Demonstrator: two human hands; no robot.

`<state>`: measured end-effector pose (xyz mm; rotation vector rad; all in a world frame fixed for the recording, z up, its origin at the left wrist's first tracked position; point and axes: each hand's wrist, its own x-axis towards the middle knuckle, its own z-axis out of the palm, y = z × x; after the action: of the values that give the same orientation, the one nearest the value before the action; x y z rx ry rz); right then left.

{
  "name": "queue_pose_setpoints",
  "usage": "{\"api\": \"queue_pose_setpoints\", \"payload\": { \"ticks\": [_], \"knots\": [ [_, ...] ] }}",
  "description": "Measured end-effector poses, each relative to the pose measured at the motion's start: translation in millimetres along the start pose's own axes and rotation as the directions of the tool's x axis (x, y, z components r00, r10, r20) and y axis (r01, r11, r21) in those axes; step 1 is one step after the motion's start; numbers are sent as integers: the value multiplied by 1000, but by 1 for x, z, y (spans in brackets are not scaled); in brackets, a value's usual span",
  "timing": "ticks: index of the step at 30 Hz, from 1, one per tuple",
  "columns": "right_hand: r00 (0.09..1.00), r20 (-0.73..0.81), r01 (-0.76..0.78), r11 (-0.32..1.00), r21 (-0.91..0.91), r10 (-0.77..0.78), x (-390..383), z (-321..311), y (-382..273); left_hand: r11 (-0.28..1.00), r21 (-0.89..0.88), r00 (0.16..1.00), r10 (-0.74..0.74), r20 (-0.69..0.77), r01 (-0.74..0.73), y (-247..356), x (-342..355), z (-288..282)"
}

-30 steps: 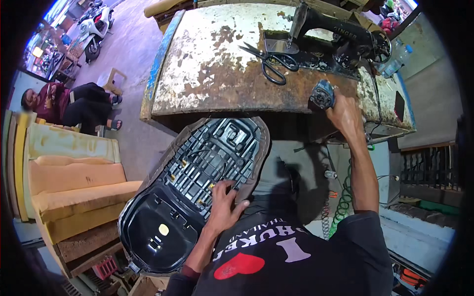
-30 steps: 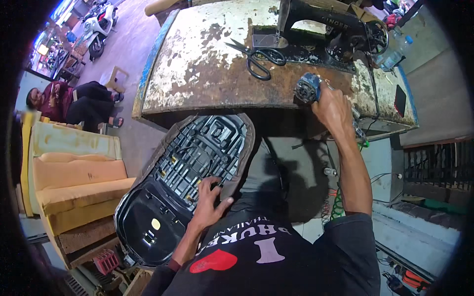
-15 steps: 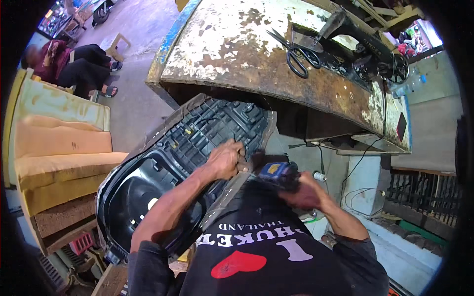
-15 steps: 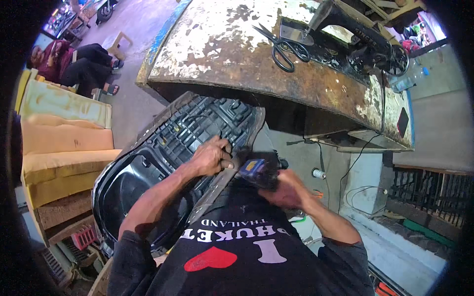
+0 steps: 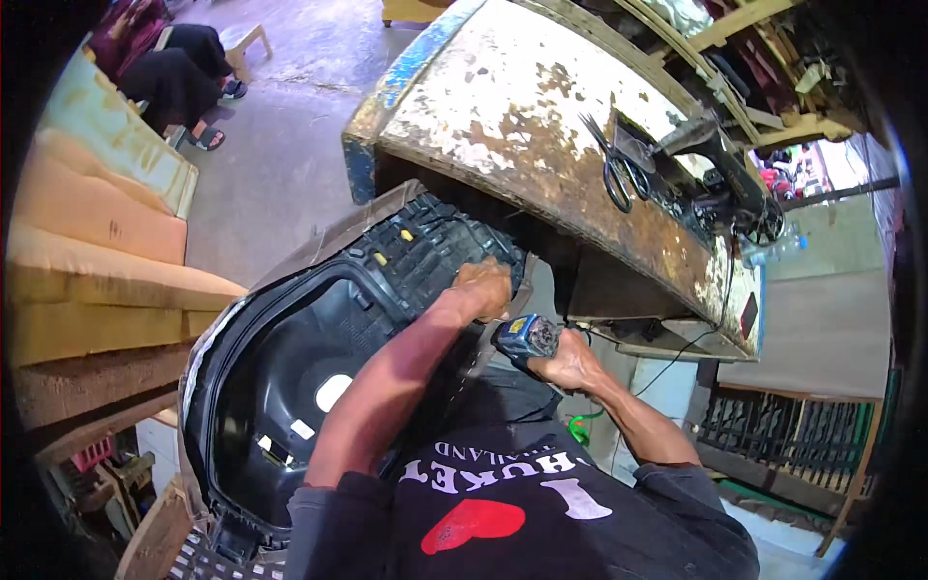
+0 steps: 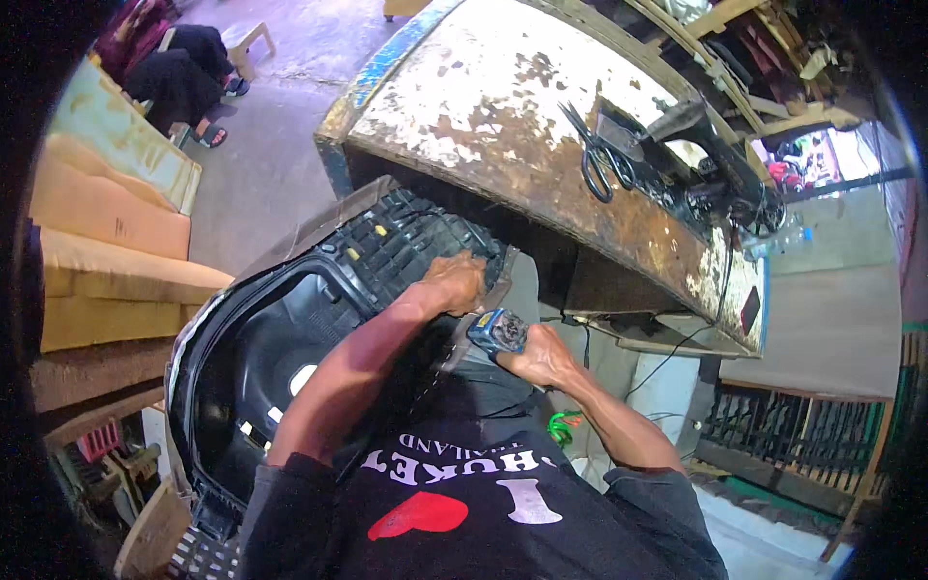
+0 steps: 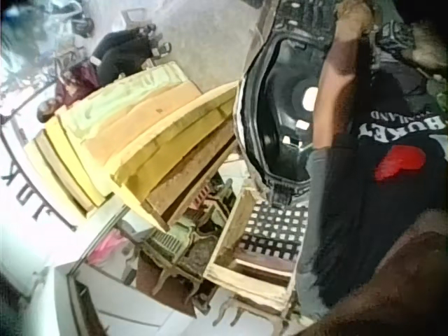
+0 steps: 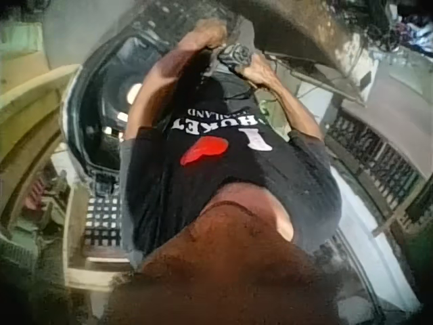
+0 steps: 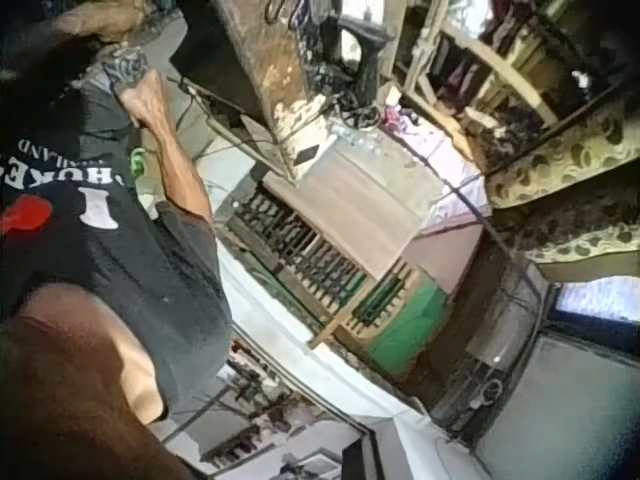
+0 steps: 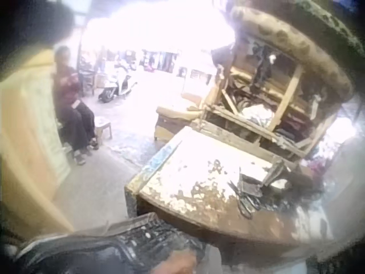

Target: The person uses a pneumatic staple gun to attach a brown fabric cover to the underside of a black motorcycle seat shell. They systematically staple the edges of the fabric to the plastic frame, occasionally flipping the seat to check the fit and alignment of the cover.

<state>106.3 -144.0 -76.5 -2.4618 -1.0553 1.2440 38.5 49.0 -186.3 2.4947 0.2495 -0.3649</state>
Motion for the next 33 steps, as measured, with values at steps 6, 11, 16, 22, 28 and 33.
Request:
{"api": "queue_pose_setpoints", "payload": {
  "ticks": [6,11,16,22,28,33],
  "knots": [
    [999,-26,29,998,52,-27,-2,5,-9,1000,-2,999,-21,35,21,2,1,-4],
    [992,-101,66,993,-99,-76,10,27,4,1000,8,998,-5,61,5,5,-7,-17],
    [996,-34,75,988,-131,-80,17,21,-6,1000,19,999,-8,31,7,-2,-5,-13],
    [997,-66,25,1000,-11,-26,4,0,-15,1000,8,999,-28,-43,29,-8,11,1],
    [993,-87,74,989,-129,-85,18,15,0,1000,-17,999,-7,38,7,-5,2,-8],
    [993,-95,68,994,-88,-77,18,14,-10,999,8,998,-40,57,39,-7,5,-9]
  ]
}}
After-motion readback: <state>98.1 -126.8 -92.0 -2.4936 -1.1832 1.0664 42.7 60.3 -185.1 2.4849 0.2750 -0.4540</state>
